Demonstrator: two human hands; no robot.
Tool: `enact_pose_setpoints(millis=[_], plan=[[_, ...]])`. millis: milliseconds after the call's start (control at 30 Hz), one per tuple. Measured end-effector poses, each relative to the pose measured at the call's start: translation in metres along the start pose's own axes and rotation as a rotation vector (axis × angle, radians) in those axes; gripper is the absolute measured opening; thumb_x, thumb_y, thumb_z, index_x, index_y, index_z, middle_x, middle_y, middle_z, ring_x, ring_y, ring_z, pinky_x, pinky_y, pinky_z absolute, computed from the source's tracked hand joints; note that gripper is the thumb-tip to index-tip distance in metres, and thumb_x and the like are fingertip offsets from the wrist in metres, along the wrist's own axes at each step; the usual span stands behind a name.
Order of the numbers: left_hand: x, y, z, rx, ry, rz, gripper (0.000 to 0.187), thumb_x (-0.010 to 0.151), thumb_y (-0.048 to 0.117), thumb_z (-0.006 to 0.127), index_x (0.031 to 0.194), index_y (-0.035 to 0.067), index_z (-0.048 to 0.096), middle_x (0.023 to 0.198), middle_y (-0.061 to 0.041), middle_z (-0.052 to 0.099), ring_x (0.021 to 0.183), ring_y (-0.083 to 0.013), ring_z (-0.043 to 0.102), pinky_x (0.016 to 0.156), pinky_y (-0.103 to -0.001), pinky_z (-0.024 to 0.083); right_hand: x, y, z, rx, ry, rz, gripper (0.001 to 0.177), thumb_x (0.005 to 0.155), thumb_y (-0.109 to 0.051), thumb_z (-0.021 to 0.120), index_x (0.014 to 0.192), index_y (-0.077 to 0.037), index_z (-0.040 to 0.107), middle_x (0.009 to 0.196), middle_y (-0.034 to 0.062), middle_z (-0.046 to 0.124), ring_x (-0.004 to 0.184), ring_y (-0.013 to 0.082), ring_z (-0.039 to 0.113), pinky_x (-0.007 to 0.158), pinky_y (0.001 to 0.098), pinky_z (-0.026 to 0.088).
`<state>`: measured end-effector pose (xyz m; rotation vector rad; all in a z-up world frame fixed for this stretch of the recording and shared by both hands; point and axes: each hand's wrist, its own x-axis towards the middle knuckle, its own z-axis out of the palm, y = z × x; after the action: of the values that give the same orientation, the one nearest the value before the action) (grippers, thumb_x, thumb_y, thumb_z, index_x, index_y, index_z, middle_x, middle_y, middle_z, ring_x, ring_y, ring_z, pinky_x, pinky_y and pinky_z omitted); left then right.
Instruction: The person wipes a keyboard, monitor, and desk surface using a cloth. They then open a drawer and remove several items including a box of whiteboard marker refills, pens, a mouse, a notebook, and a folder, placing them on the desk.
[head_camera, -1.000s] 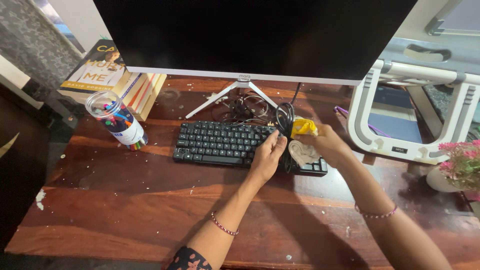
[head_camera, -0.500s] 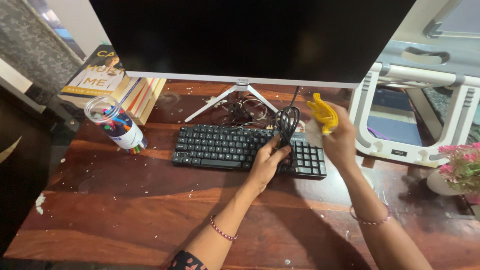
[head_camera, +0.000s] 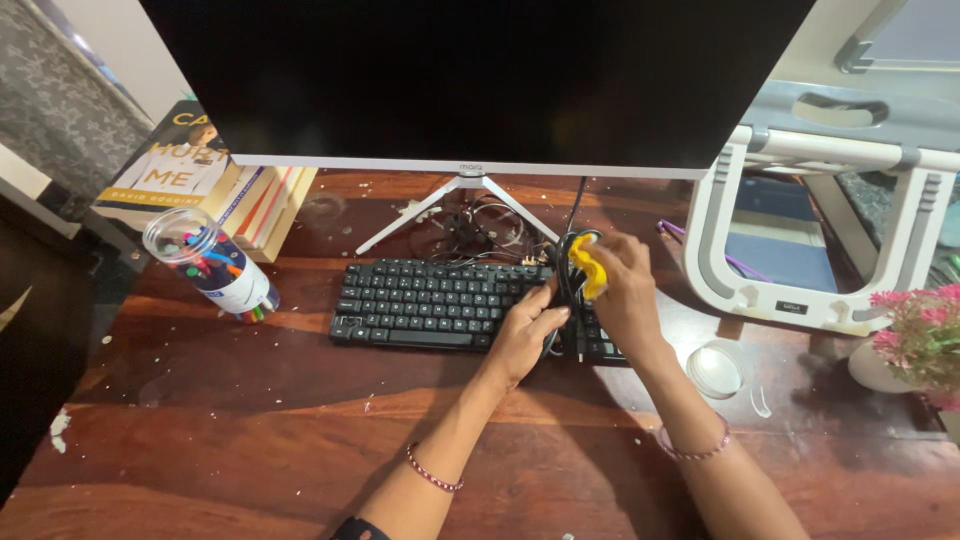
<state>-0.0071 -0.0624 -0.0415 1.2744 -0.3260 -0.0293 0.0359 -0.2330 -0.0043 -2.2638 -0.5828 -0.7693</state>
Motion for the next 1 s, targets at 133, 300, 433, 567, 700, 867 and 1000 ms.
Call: enact_pose_setpoints(millis=[133, 300, 433, 567, 700, 867, 1000], plan=[[0.000, -0.003, -0.005, -0.003, 0.006, -0.014, 0.055, 0.099, 0.012, 0.058, 0.151, 0.000, 0.048, 0.134, -0.003, 0.055, 0.123, -0.0099, 0.052, 0.102, -0.025, 0.045, 0.003, -0.006, 0.013, -0.078, 0.134, -0.021, 0.050, 0.072, 0.016, 0.064, 0.118, -0.002, 0.071, 0.125, 0.0159, 0.062, 0.117, 0.0361, 0.058, 0.096, 0.0441, 0.053], [0.000, -0.009, -0.007, -0.025, 0.078, -0.092, 0.058, 0.097, 0.010, 0.059, 0.153, 0.000, 0.049, 0.123, -0.002, 0.054, 0.097, -0.0100, 0.052, 0.080, -0.026, 0.048, -0.003, -0.001, 0.014, 0.113, -0.092, 0.016, 0.038, 0.077, 0.005, 0.069, 0.115, 0.002, 0.067, 0.117, 0.0162, 0.064, 0.106, 0.0351, 0.064, 0.089, 0.0415, 0.052], [0.000, -0.009, -0.005, 0.084, 0.036, 0.064, 0.055, 0.099, 0.009, 0.058, 0.151, -0.004, 0.048, 0.134, -0.001, 0.056, 0.113, -0.0050, 0.054, 0.093, -0.021, 0.046, -0.001, 0.014, 0.000, 0.290, -0.198, 0.243, 0.028, 0.084, -0.006, 0.075, 0.110, 0.002, 0.069, 0.104, 0.0139, 0.069, 0.091, 0.0303, 0.070, 0.083, 0.0378, 0.054], [-0.002, -0.006, -0.003, 0.022, 0.083, -0.106, 0.058, 0.099, 0.009, 0.062, 0.155, -0.002, 0.050, 0.121, -0.011, 0.056, 0.099, -0.0162, 0.052, 0.084, -0.029, 0.046, 0.003, 0.014, -0.013, 0.137, 0.142, 0.154, 0.024, 0.094, -0.005, 0.072, 0.117, -0.005, 0.070, 0.120, 0.0112, 0.068, 0.110, 0.0296, 0.069, 0.095, 0.0383, 0.055], [-0.003, -0.003, -0.005, 0.262, 0.028, 0.119, 0.055, 0.096, 0.010, 0.061, 0.147, -0.004, 0.050, 0.140, -0.013, 0.060, 0.131, -0.0177, 0.055, 0.112, -0.030, 0.040, 0.007, -0.004, -0.015, 0.095, 0.115, -0.063, 0.041, 0.093, -0.005, 0.069, 0.133, -0.007, 0.064, 0.140, 0.0159, 0.058, 0.133, 0.0351, 0.055, 0.109, 0.0434, 0.050], [-0.002, -0.004, -0.004, 0.198, 0.014, 0.131, 0.036, 0.102, 0.013, 0.062, 0.130, -0.009, 0.065, 0.128, -0.016, 0.066, 0.121, -0.0208, 0.061, 0.108, -0.034, 0.047, 0.008, -0.022, -0.001, 0.002, -0.171, -0.310, 0.046, 0.081, -0.008, 0.076, 0.127, -0.012, 0.069, 0.145, 0.0140, 0.058, 0.142, 0.0381, 0.041, 0.113, 0.0551, 0.033], [-0.001, -0.004, -0.004, 0.314, 0.005, 0.082, 0.051, 0.096, 0.011, 0.062, 0.143, -0.005, 0.054, 0.127, -0.009, 0.063, 0.112, -0.0134, 0.059, 0.097, -0.027, 0.048, 0.004, -0.008, 0.007, -0.133, -0.032, -0.124, 0.050, 0.077, 0.000, 0.071, 0.126, -0.010, 0.071, 0.142, 0.0126, 0.061, 0.136, 0.0379, 0.048, 0.108, 0.0514, 0.040]])
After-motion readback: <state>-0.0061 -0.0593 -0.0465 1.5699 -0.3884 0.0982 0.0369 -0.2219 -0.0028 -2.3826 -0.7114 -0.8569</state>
